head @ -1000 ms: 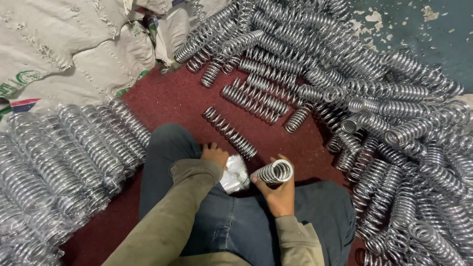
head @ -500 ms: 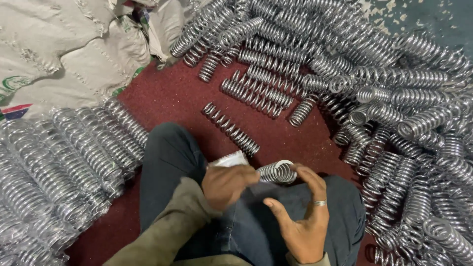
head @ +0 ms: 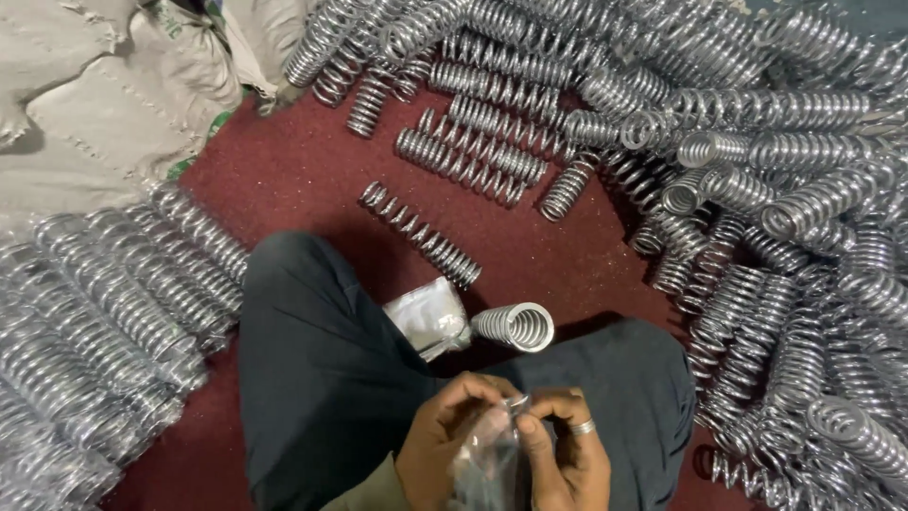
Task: Bagging metal springs into small plastic bags for packaging.
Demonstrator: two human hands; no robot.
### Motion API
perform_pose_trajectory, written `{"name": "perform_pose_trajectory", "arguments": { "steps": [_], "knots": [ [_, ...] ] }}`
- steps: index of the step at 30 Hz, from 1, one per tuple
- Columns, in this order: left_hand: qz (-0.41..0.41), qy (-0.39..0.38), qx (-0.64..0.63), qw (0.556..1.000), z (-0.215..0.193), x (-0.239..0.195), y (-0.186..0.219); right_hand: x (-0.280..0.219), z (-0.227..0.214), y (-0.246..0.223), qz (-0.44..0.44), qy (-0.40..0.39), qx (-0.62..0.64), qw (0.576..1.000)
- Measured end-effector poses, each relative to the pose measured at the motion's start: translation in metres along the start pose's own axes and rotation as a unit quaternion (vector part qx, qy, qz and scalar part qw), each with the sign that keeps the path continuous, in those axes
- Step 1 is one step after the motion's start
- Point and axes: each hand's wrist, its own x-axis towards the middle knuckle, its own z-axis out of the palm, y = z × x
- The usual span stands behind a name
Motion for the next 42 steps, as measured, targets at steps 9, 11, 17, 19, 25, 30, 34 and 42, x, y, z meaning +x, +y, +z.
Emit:
{"name": "perform_pose_trajectory", "arguments": {
  "steps": [9,11,17,19,25,30,34,42],
  "knots": [
    [-0.066,-0.073,0.163,0.982,-0.037,0.027,0.02,0.017,-0.017,0.01,0.191,-0.117,0.149,0.963],
    [-0.007,-0.038,0.166,0.985,-0.041,0.035,0.019,0.021,-0.013,0.0,0.204,-0.132,0.071,0.968],
    [0.044,-0.064,0.121,0.99,-0.043,0.043,0.013,0.029,-0.012,-0.015,0.184,-0.071,0.07,0.978],
    [0.018,-0.026,0.142,0.989,-0.036,0.043,0.02,0.033,-0.012,-0.018,0.13,-0.081,0.021,0.988],
    [0.026,-0.01,0.164,0.986,-0.028,0.051,0.026,0.051,-0.011,-0.026,0.009,-0.098,-0.083,0.992],
    [0.031,-0.017,0.154,0.987,-0.028,0.056,0.022,0.056,-0.011,-0.032,-0.011,-0.112,-0.099,0.989],
    [0.061,-0.018,0.151,0.987,-0.027,0.061,0.015,0.065,-0.016,-0.033,-0.061,-0.126,-0.143,0.98],
    [0.054,0.028,0.206,0.977,-0.017,0.075,0.017,0.094,-0.019,-0.023,-0.076,-0.118,-0.215,0.967]
  ]
}}
